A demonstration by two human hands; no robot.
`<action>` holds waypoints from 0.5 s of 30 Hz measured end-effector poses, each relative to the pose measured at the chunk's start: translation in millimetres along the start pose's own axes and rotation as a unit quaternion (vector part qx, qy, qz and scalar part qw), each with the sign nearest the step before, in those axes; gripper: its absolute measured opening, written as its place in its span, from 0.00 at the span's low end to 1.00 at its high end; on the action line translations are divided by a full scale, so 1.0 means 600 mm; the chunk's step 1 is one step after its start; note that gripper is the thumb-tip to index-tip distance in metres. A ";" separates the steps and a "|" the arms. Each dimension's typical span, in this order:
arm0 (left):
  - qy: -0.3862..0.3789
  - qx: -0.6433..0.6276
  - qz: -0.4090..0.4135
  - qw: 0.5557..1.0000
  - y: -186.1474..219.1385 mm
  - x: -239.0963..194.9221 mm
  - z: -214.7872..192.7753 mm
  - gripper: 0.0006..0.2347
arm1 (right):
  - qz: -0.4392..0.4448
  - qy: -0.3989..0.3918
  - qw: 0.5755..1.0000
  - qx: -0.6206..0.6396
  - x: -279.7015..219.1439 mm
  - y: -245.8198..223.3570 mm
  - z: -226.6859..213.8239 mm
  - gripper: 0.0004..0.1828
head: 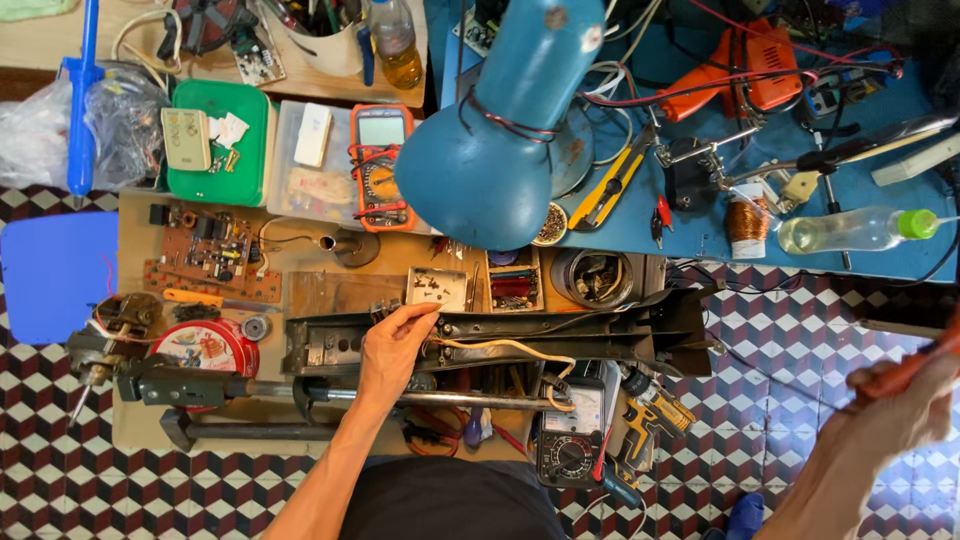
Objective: The person works on a small electronic component, using a heat gun to apply heat and a cordless drill to fasten screws. The component is handled repeatedly and placed into a metal housing.
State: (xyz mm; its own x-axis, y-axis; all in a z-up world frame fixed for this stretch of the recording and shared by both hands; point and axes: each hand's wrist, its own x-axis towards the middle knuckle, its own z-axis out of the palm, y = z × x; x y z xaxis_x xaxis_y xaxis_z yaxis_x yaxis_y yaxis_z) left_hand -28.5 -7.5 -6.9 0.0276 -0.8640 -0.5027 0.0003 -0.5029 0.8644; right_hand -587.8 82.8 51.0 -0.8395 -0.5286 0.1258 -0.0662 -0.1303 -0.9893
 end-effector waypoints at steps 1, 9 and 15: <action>-0.003 -0.001 0.009 1.000 -0.005 -0.002 -0.006 0.11 | -0.033 -0.029 0.999 -0.020 -0.056 -0.027 0.007 0.18; -0.010 0.010 0.042 0.999 -0.024 0.006 -0.001 0.12 | 0.128 -0.168 0.976 -0.048 -0.305 -0.099 0.222 0.19; -0.019 0.008 0.047 0.999 -0.029 -0.006 -0.010 0.11 | 0.141 -0.248 0.946 -0.153 -0.386 -0.068 0.355 0.08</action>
State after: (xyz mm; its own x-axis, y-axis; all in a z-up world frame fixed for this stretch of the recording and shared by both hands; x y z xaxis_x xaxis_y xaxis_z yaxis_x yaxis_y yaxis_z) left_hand -22.5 4.6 -20.1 -0.0111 -0.9072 -0.4205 -0.0166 -0.4203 0.9072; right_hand -275.8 32.0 78.3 -0.4964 -0.8443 -0.2016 -0.0939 0.2832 -0.9545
